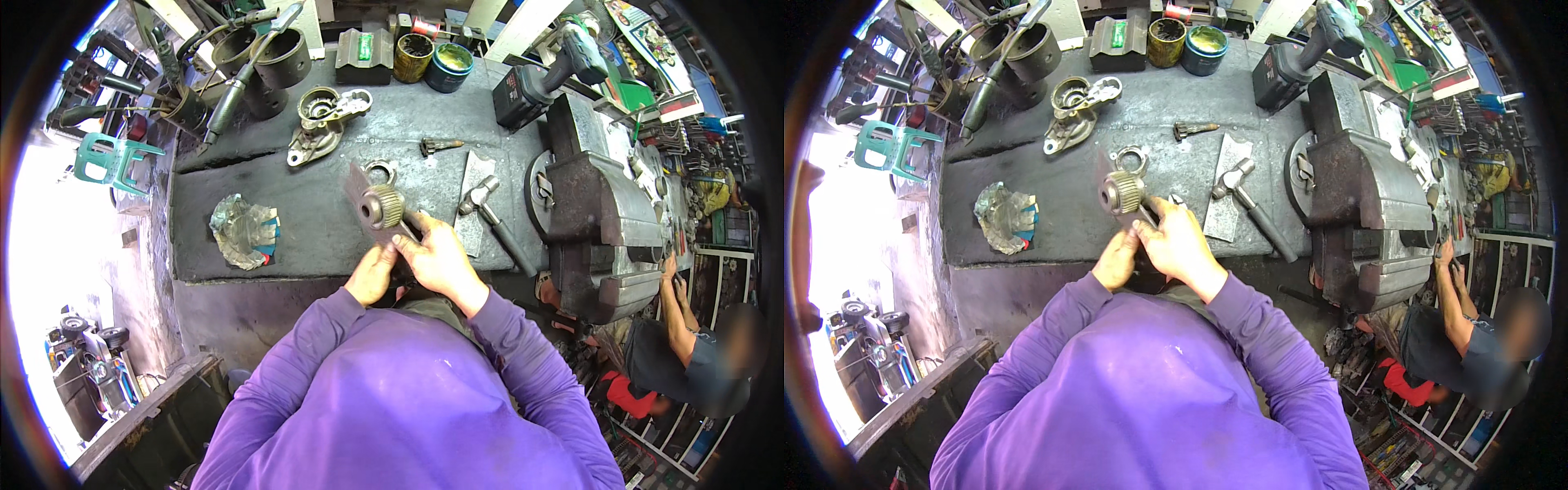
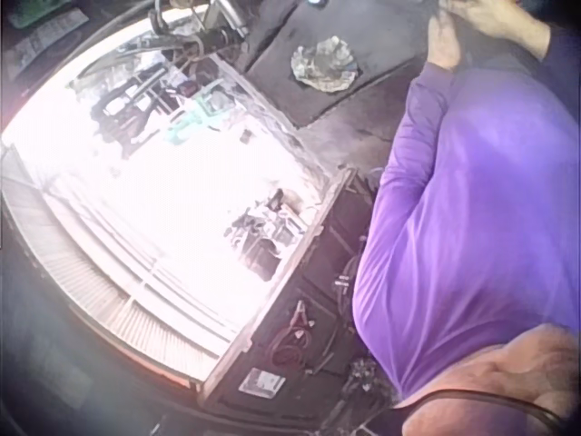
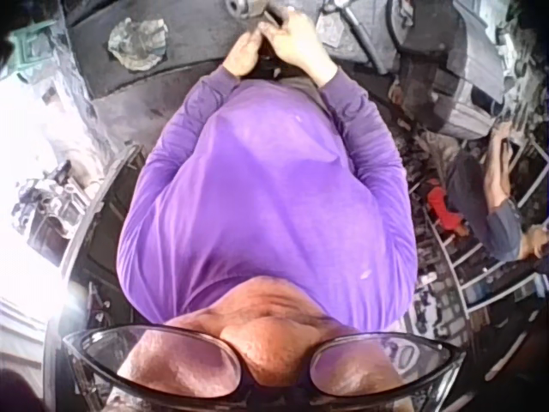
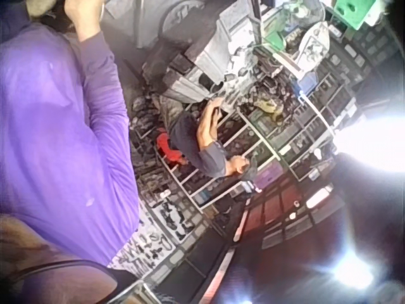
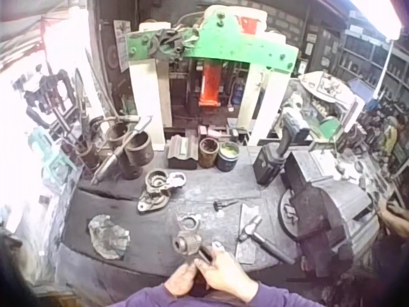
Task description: The person uses pliers to remove a retaining ring from a cylindrical gear, then hammers the gear with a metal block to adjust or seat it. They repeatedly inspect the gear and use a hammer and block to tap it into place on the workbench.
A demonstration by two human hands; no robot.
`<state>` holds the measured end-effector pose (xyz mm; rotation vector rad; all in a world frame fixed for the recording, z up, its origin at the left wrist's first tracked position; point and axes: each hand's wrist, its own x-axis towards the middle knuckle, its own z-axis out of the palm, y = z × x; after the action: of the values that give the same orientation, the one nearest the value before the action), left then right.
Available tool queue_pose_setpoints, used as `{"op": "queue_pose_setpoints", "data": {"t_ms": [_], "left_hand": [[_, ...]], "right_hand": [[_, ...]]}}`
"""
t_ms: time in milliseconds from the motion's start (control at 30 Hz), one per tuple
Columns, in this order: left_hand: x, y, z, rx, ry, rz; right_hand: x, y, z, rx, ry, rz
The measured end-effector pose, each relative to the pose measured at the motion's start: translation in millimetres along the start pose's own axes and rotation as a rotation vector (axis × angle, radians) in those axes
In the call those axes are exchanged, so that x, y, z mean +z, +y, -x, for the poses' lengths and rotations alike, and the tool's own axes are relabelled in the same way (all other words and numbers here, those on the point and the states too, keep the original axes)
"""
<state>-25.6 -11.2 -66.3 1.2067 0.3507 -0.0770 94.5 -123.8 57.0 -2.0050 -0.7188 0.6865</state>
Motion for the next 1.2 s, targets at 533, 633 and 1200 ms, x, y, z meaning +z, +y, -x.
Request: {"op": "queue_pose_setpoints", "data": {"t_ms": [533, 633, 1200], "left_hand": [[-9, 19, 88, -0.299, 0.146, -0.214], [-24, 46, 92, 0.029, 0.401, -0.691], [-41, 69, 26, 0.178, 0.190, -1.320]], "right_hand": [[22, 98, -5, -0.608, -0.101, 0.399], [18, 99, -11, -0.564, -0.171, 0.414], [-13, 91, 5, -0.331, 0.073, 0.311]]}}
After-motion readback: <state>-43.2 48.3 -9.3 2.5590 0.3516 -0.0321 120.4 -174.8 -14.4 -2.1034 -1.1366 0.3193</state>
